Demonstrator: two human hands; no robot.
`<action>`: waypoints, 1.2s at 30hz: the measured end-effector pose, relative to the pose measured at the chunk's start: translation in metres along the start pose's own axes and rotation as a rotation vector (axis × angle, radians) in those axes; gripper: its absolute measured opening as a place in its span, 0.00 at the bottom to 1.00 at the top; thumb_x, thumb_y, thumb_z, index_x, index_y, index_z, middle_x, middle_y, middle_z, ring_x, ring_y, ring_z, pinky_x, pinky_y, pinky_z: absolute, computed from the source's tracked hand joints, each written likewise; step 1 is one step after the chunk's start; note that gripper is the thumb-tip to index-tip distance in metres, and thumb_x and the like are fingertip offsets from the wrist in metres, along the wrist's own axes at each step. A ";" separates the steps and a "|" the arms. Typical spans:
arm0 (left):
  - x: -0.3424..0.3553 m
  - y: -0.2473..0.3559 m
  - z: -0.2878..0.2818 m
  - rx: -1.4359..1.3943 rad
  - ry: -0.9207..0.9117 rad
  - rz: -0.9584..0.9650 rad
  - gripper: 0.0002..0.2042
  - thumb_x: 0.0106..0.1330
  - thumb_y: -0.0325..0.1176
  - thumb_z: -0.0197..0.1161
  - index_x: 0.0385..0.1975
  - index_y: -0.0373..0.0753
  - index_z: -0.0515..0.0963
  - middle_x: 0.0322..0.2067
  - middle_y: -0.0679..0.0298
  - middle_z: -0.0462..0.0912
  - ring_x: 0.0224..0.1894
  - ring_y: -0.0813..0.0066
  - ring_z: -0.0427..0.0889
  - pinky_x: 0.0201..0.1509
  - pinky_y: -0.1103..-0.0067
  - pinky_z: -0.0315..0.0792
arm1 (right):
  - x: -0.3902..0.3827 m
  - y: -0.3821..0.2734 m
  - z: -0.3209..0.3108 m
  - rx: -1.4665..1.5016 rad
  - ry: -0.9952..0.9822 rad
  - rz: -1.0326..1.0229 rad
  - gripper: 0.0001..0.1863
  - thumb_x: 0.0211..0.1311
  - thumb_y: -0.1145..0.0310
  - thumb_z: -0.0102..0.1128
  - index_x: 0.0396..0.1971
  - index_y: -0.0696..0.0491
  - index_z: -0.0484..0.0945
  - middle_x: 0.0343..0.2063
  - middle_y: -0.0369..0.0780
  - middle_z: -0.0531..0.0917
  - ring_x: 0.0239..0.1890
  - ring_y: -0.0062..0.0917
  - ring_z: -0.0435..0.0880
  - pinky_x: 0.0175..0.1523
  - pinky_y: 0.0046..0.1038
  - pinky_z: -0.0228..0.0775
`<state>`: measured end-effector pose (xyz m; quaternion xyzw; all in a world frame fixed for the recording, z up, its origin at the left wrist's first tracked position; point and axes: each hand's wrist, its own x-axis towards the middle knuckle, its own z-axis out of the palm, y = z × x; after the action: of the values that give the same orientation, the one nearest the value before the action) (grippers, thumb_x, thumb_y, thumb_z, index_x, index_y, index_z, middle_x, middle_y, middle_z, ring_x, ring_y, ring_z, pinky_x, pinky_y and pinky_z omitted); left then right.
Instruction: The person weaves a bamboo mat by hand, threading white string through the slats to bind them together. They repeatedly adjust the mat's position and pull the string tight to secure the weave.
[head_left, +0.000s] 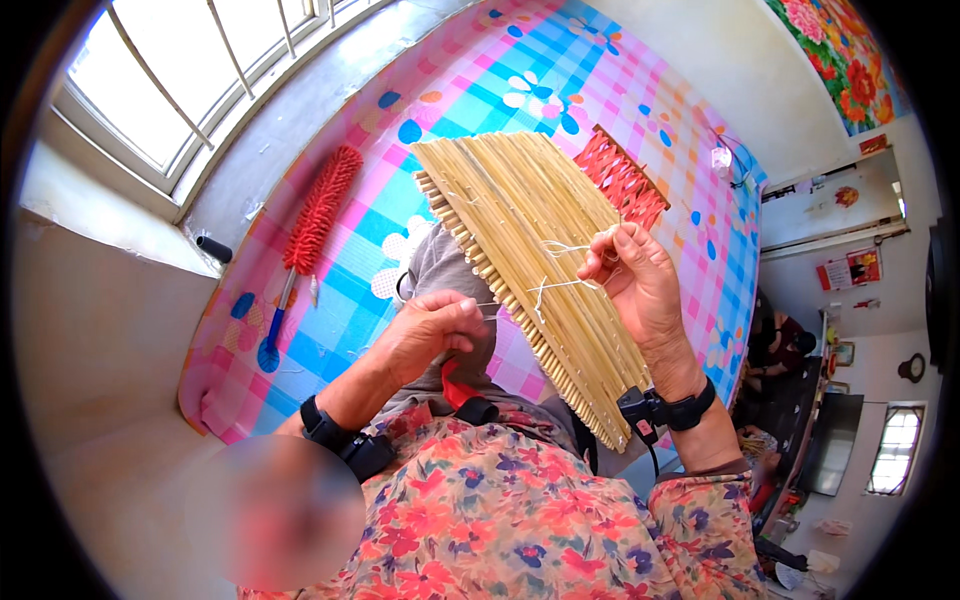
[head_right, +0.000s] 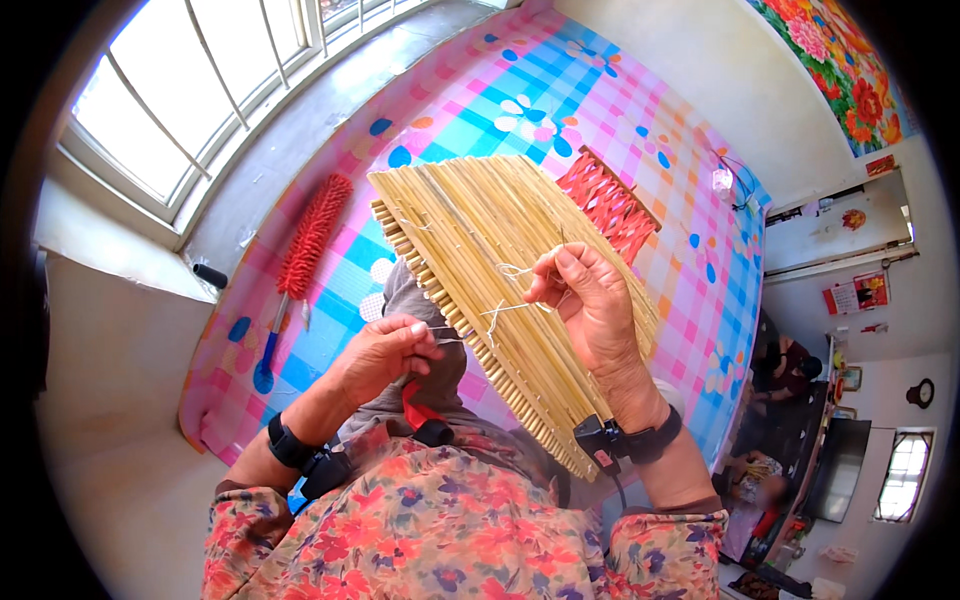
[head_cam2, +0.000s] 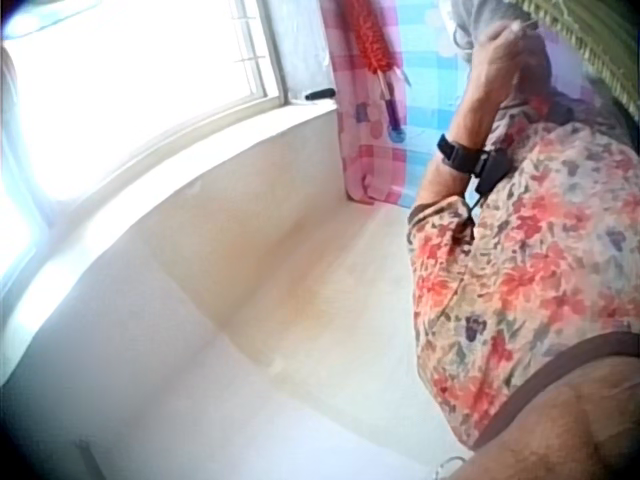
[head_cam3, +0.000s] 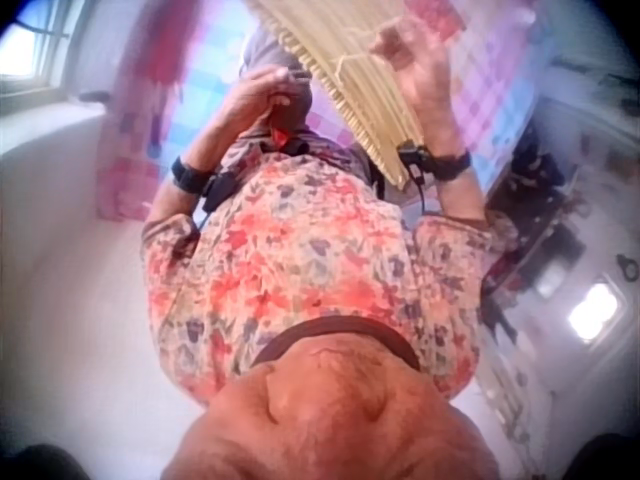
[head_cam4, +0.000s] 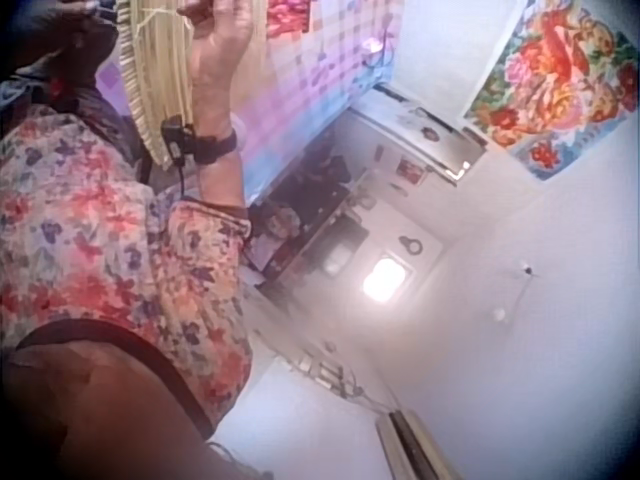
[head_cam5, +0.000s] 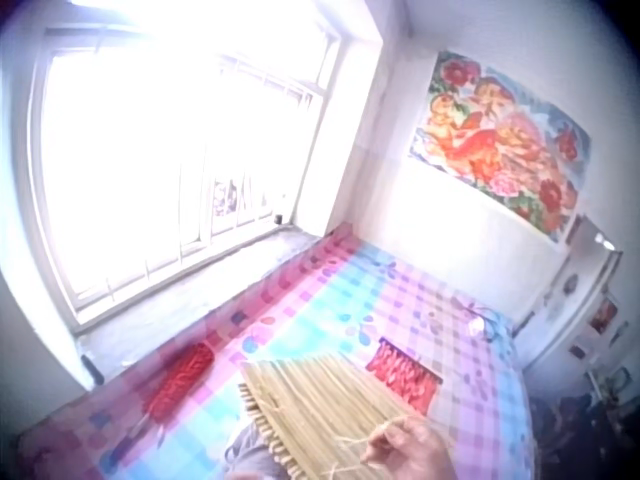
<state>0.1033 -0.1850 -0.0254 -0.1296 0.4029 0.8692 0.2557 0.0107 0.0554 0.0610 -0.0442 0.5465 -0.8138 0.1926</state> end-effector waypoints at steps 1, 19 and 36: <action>-0.002 0.003 0.004 -0.027 0.017 0.039 0.12 0.68 0.39 0.58 0.34 0.34 0.79 0.28 0.65 0.79 0.44 0.69 0.81 0.48 0.75 0.75 | 0.000 0.002 -0.001 -0.006 -0.008 0.015 0.08 0.68 0.67 0.53 0.36 0.56 0.76 0.31 0.39 0.82 0.31 0.25 0.82 0.44 0.30 0.77; 0.021 -0.024 -0.016 -0.319 -0.259 0.118 0.24 0.75 0.48 0.41 0.42 0.31 0.76 0.42 0.53 0.80 0.29 0.68 0.81 0.44 0.71 0.76 | -0.001 -0.016 -0.023 -0.081 0.110 -0.105 0.08 0.69 0.67 0.52 0.37 0.56 0.75 0.33 0.40 0.81 0.38 0.29 0.84 0.42 0.31 0.80; 0.021 -0.009 -0.018 -0.149 -0.150 0.051 0.16 0.74 0.42 0.46 0.42 0.34 0.72 0.31 0.61 0.80 0.20 0.76 0.76 0.33 0.74 0.77 | -0.052 -0.028 -0.091 -1.299 0.140 0.073 0.07 0.62 0.71 0.57 0.33 0.58 0.80 0.28 0.39 0.82 0.30 0.26 0.82 0.37 0.26 0.74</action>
<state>0.0909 -0.1863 -0.0520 -0.0726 0.3199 0.9102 0.2526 0.0256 0.1631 0.0567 -0.0799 0.9393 -0.3121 0.1180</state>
